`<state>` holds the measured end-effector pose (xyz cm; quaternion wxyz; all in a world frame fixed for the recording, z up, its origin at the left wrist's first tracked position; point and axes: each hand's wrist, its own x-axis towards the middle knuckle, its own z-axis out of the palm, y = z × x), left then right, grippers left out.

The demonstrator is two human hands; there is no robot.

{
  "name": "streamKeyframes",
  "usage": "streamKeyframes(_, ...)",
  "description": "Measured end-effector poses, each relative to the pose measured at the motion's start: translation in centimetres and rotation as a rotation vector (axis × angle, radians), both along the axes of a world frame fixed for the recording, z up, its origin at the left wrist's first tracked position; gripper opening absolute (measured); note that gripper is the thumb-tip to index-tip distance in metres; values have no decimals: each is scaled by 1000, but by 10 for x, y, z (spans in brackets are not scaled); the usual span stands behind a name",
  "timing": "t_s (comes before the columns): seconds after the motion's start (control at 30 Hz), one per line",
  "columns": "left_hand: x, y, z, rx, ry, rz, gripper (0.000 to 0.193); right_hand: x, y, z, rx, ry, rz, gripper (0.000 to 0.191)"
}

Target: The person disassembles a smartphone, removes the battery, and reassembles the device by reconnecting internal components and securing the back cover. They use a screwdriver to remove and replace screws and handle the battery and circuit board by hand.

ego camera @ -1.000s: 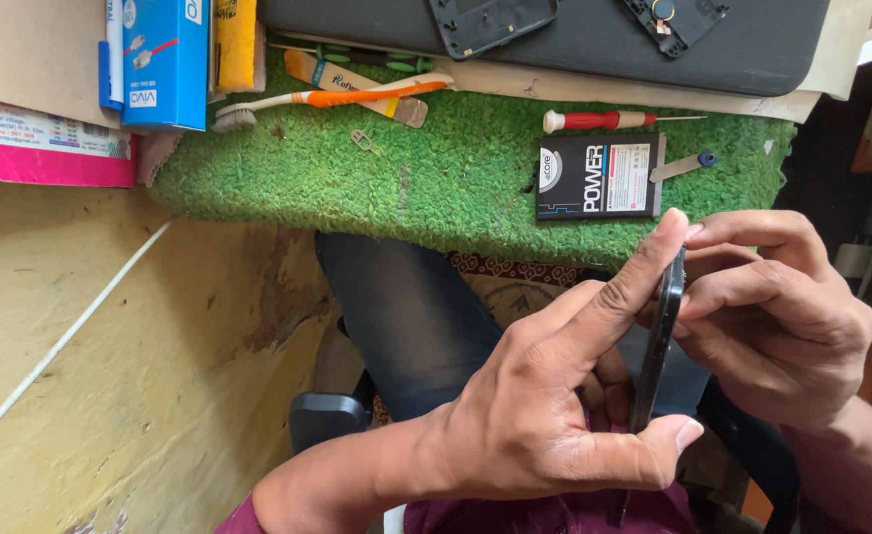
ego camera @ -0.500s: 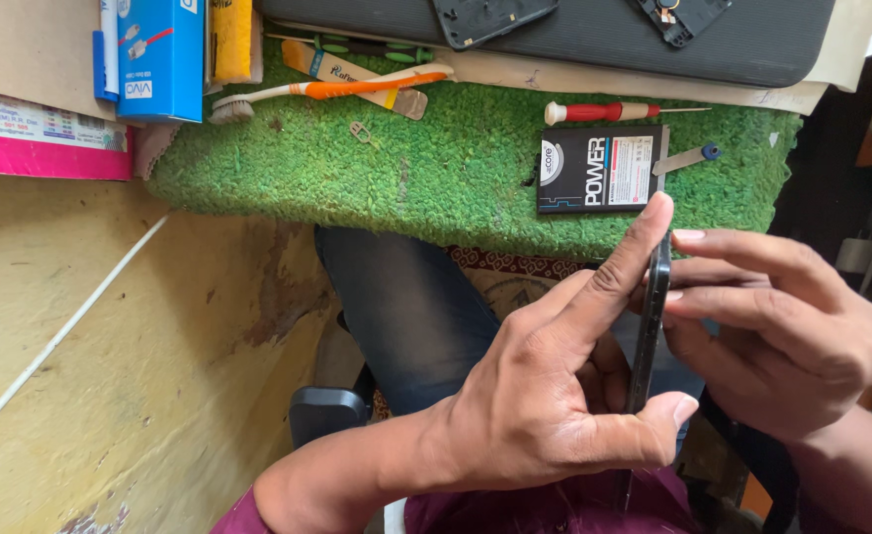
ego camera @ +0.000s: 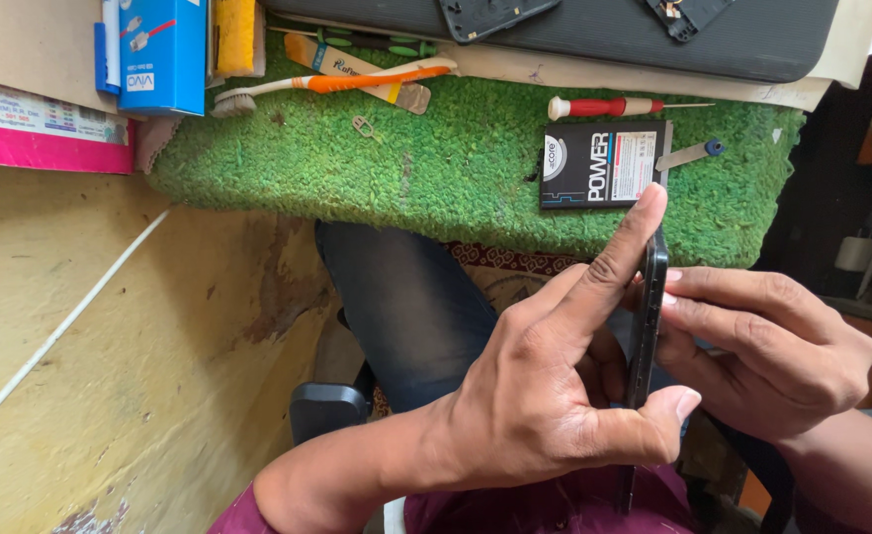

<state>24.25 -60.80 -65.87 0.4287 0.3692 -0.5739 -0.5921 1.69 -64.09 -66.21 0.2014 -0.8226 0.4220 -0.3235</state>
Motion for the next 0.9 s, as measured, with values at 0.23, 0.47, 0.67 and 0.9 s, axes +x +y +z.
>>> streamKeyframes(0.23, -2, 3, -4, -8, 1, 8, 99, -2, 3, -8, -30, -13, -33, 15)
streamKeyframes(0.47, -8, 3, -4, -25, -2, 35, 99, 4, 5, -6, -70, -12, -39, 19)
streamKeyframes(0.67, -6, -3, 6, 155, 52, -36, 105, -6, 2, -7, 44, -66, -46, 22)
streamKeyframes(0.9, -3, -4, 9, 122, 66, -30, 106, -11, 3, -13, 61, -86, -29, 23)
